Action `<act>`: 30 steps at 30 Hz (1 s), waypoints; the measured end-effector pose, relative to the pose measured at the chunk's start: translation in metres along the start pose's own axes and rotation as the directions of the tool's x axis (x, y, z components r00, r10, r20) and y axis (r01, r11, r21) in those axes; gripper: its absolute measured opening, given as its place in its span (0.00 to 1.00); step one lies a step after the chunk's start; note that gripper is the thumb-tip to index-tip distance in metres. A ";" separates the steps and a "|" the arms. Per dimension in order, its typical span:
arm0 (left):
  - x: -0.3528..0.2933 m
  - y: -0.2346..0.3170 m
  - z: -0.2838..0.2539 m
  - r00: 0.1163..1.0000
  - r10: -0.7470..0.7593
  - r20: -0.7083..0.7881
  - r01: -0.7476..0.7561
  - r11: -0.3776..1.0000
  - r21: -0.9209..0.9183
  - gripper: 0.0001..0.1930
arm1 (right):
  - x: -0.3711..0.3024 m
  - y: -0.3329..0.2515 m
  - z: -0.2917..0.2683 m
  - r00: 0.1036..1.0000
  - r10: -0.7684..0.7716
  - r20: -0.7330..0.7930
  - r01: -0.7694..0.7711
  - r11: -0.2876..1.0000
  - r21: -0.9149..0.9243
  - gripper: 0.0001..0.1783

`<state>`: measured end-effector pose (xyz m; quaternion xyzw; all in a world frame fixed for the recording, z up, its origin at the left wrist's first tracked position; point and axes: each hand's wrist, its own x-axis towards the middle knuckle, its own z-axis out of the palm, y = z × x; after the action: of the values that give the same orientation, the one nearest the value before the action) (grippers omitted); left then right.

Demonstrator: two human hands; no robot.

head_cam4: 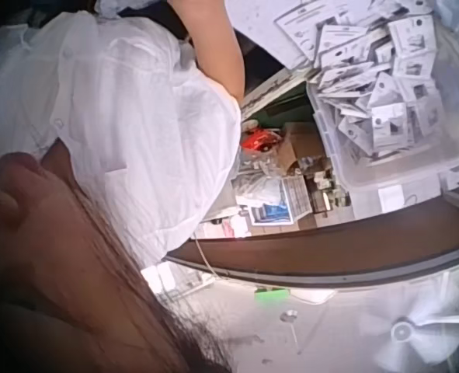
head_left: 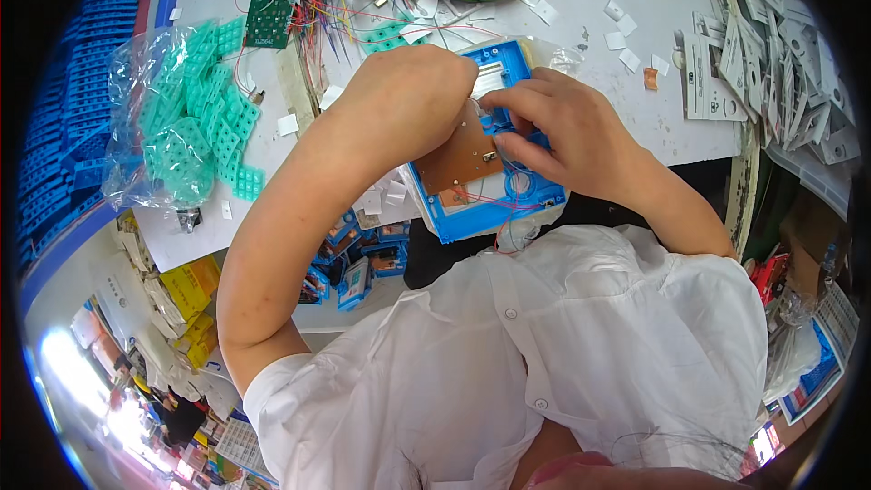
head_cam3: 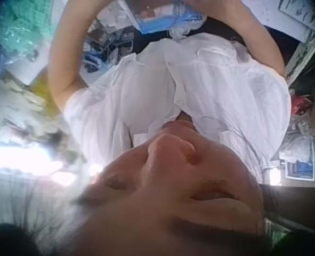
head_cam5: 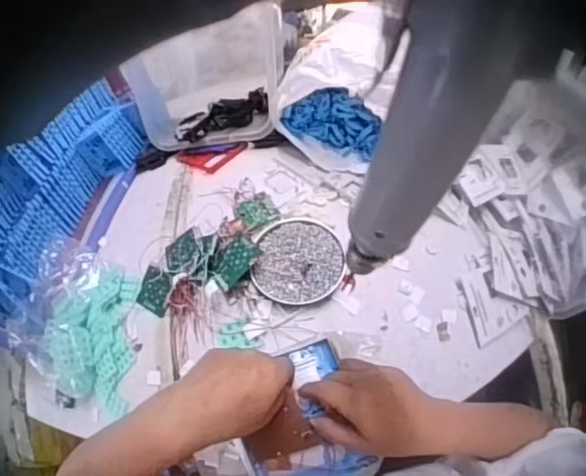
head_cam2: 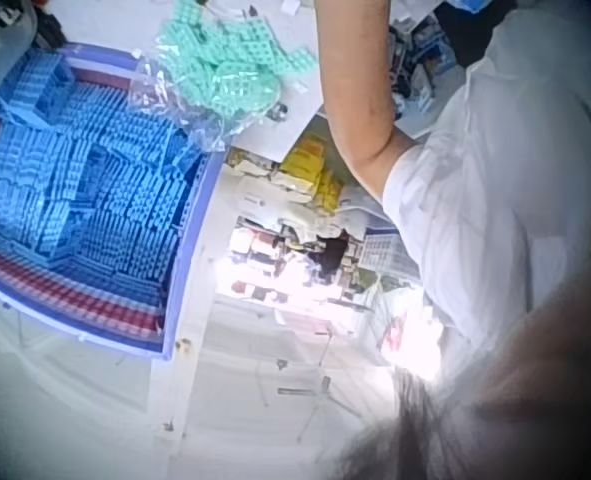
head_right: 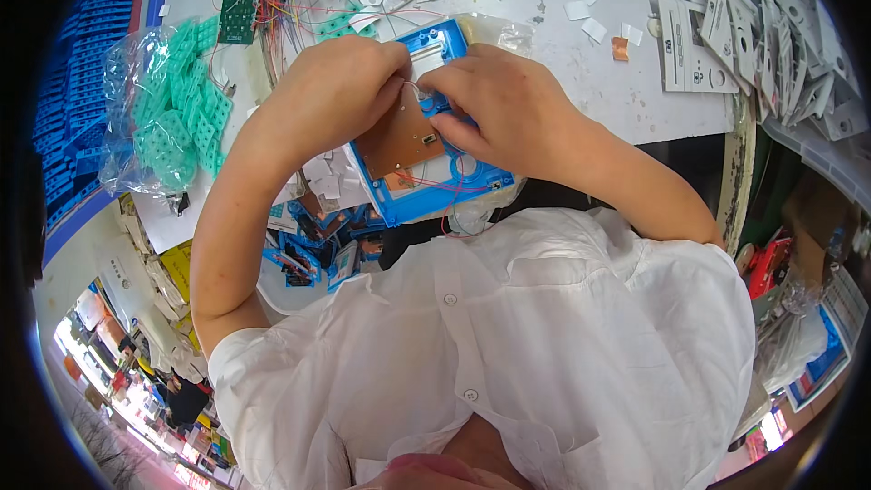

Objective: Assembling an electronic toy by inserting a circuit board and wiring into a blue plastic housing.

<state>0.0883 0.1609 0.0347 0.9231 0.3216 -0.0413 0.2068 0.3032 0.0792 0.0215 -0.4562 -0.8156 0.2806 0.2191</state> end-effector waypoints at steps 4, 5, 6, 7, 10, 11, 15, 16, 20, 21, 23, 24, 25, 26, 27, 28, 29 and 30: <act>0.002 0.001 -0.001 0.999 0.014 0.030 -0.015 1.000 0.017 0.07 | 0.003 -0.001 0.000 0.998 -0.054 0.019 0.056 0.996 -0.077 0.18; 0.003 0.002 -0.002 0.999 0.014 0.031 -0.016 0.999 0.033 0.07 | 0.002 -0.002 0.001 0.998 -0.067 0.021 0.069 0.994 -0.089 0.18; 0.004 0.004 -0.003 0.999 0.014 0.033 -0.016 0.999 0.049 0.07 | 0.002 -0.003 0.002 0.997 -0.073 0.029 0.076 0.989 -0.128 0.19; 0.004 0.006 -0.004 0.999 0.016 0.036 -0.018 0.998 0.065 0.07 | 0.001 -0.006 0.002 0.996 -0.077 0.037 0.082 0.983 -0.166 0.19; 0.005 0.011 -0.004 1.000 -0.010 0.019 0.008 0.996 0.088 0.06 | -0.005 -0.012 0.008 0.989 -0.112 0.098 0.138 0.933 -0.332 0.24; 0.006 0.011 -0.005 1.000 0.001 0.012 -0.002 0.994 0.107 0.06 | -0.006 -0.014 0.010 0.984 -0.124 0.125 0.163 0.905 -0.393 0.25; 0.005 0.017 -0.007 1.000 0.004 -0.023 0.000 0.987 0.158 0.06 | -0.003 -0.020 0.009 0.973 -0.140 0.182 0.206 0.886 -0.415 0.29; 0.005 0.018 -0.006 0.999 0.000 -0.033 0.005 0.987 0.163 0.06 | -0.003 -0.020 0.010 0.973 -0.134 0.186 0.201 0.888 -0.414 0.29; 0.006 0.013 0.001 0.990 -0.060 -0.125 0.078 0.987 0.141 0.06 | -0.005 -0.021 0.011 0.978 -0.106 0.180 0.176 0.883 -0.435 0.30; 0.005 0.013 0.003 0.989 -0.069 -0.132 0.087 0.987 0.134 0.06 | -0.005 -0.021 0.010 0.979 -0.103 0.177 0.172 0.884 -0.435 0.31; 0.003 0.010 0.007 0.985 -0.059 -0.160 0.076 0.992 0.099 0.07 | -0.006 -0.021 0.009 0.980 -0.098 0.171 0.165 0.886 -0.433 0.31; 0.001 0.005 0.009 0.983 -0.041 -0.182 0.055 0.996 0.072 0.07 | -0.005 -0.022 0.008 0.980 -0.082 0.181 0.152 0.895 -0.419 0.31; 0.000 0.000 0.010 0.978 -0.021 -0.206 0.031 0.999 0.043 0.07 | -0.003 -0.022 0.008 0.979 -0.065 0.191 0.139 0.902 -0.408 0.31; 0.001 -0.001 0.009 0.982 -0.016 -0.186 0.021 0.999 0.027 0.07 | -0.002 -0.022 0.008 0.978 -0.048 0.202 0.126 0.909 -0.397 0.31; 0.002 -0.003 0.007 0.986 -0.010 -0.167 0.012 1.000 0.010 0.07 | -0.003 -0.021 0.008 0.979 -0.052 0.199 0.131 0.905 -0.405 0.31; 0.001 -0.003 0.005 0.989 -0.007 -0.146 0.005 1.000 -0.010 0.08 | -0.003 -0.020 0.009 0.978 -0.057 0.200 0.137 0.901 -0.411 0.31; 0.002 -0.003 0.006 0.989 -0.018 -0.147 0.022 1.000 0.020 0.08 | -0.004 -0.020 0.009 0.977 -0.062 0.202 0.143 0.897 -0.417 0.31; 0.003 0.000 0.008 0.988 -0.031 -0.149 0.039 0.998 0.051 0.08 | -0.004 -0.020 0.008 0.976 -0.070 0.206 0.153 0.893 -0.424 0.32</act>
<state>0.0908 0.1598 0.0269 0.9231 0.3509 0.0150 0.1568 0.2878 0.0649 0.0283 -0.4178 -0.8994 0.1183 0.0503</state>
